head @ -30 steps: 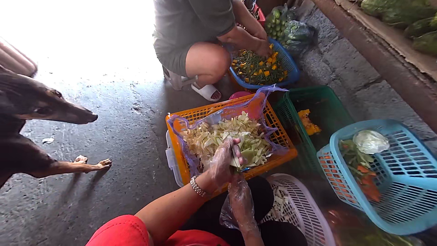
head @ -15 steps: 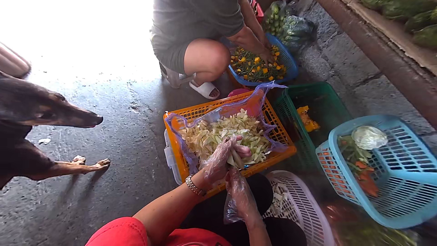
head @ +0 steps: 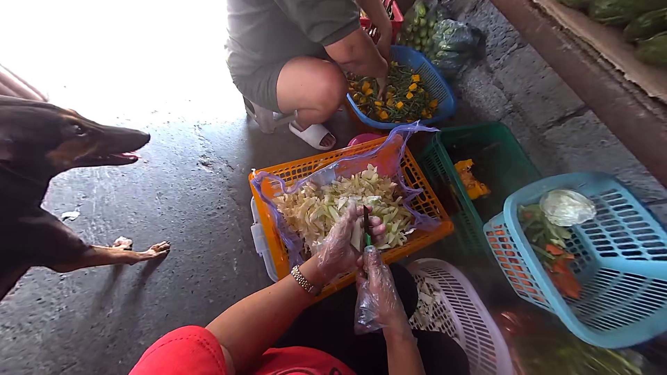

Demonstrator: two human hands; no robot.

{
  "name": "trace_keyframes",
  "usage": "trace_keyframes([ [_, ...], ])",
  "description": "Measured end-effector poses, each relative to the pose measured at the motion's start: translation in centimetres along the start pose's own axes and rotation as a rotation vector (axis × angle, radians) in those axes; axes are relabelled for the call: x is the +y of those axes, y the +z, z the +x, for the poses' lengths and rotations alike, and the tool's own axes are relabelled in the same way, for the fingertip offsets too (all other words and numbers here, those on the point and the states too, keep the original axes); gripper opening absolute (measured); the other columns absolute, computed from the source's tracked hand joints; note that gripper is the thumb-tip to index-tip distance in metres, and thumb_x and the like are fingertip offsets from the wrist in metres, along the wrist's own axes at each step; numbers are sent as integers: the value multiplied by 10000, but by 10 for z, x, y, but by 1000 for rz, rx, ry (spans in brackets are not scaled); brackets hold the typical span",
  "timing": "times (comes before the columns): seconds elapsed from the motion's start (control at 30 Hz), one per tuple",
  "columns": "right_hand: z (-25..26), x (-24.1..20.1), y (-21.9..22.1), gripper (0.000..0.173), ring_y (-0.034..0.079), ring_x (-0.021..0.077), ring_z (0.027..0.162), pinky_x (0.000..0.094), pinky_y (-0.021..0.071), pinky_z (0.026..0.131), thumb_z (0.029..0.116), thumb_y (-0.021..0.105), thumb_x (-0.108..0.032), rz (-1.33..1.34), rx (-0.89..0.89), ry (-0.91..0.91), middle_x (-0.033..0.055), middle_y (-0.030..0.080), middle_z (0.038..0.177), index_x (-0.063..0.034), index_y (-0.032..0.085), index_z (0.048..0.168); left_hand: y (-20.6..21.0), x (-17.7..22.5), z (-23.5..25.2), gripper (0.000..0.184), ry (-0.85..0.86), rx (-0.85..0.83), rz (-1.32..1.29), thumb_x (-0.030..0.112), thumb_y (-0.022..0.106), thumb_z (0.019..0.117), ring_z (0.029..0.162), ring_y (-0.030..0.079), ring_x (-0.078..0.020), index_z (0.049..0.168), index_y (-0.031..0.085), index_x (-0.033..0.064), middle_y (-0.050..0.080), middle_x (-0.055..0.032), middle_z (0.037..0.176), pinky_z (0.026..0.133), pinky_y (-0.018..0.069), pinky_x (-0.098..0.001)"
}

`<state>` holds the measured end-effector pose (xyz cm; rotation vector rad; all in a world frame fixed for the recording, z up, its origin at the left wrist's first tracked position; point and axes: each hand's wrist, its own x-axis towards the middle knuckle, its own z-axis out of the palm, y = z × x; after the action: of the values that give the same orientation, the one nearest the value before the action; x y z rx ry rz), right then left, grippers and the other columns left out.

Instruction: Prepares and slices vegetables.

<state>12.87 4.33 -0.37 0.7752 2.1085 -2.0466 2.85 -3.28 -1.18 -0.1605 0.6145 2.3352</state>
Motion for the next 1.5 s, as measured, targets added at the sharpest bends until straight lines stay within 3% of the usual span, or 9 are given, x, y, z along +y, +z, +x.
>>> trace_keyframes([
  [0.07,-3,0,0,428,453,0,577,164,430,563,1119,238,-278,-6,30,-40,-55,481,714,-66,576,964,-2,-1,-1,351,10,-4,26,220,224,1121,800,696,-152,1101,541,70,674,-41,843,788,592,-297],
  [0.17,-18,-1,3,427,428,-28,571,147,406,559,1099,256,-271,-99,28,-129,-80,469,700,-33,591,985,4,4,2,270,52,217,-4,150,304,1113,677,684,-126,1023,548,76,642,-7,704,740,604,-290],
  [0.27,-28,9,6,444,443,-12,600,174,422,588,1095,283,-293,-190,-7,-130,-58,503,734,-17,624,1028,14,12,7,228,79,355,-60,149,300,1117,554,618,-107,999,484,85,526,20,598,684,609,-281],
  [0.4,-30,12,8,444,455,-7,603,175,429,596,1095,278,-293,-222,28,-138,-63,485,714,-27,624,1016,25,14,6,216,104,406,-76,143,282,1116,547,606,-121,1007,459,84,499,11,595,684,609,-292],
  [0.7,-26,11,8,440,466,-10,629,168,431,621,1099,268,-281,-238,42,-129,-59,488,729,-45,618,975,28,10,-1,243,120,379,-98,182,284,1125,632,671,-138,1034,478,66,586,-17,678,719,618,-295],
  [0.93,-24,5,10,455,487,16,659,209,451,647,1105,276,-294,-290,83,-114,-28,512,760,-5,624,1056,31,8,-6,205,75,310,-43,170,291,1123,603,662,-124,1084,467,72,578,-1,655,687,619,-283],
  [1.23,-17,7,8,461,483,4,676,180,448,664,1105,245,-306,-218,31,-73,-41,490,769,-36,599,985,17,0,-8,326,175,85,58,176,197,1122,688,714,-145,1135,502,61,670,-15,716,764,622,-297],
  [1.4,-16,8,6,438,464,-12,646,164,434,634,1102,230,-292,-175,-24,-67,-72,469,734,-86,573,923,10,2,-11,601,160,-49,154,419,75,1106,803,758,-209,1309,446,-8,737,-72,820,845,627,-351],
  [1.5,-18,10,13,444,476,-2,675,177,442,666,1106,241,-280,-173,15,-74,-49,484,762,-48,594,971,9,1,-12,450,161,-63,256,283,170,1104,855,751,-198,1366,387,-13,733,-65,867,891,607,-347],
])
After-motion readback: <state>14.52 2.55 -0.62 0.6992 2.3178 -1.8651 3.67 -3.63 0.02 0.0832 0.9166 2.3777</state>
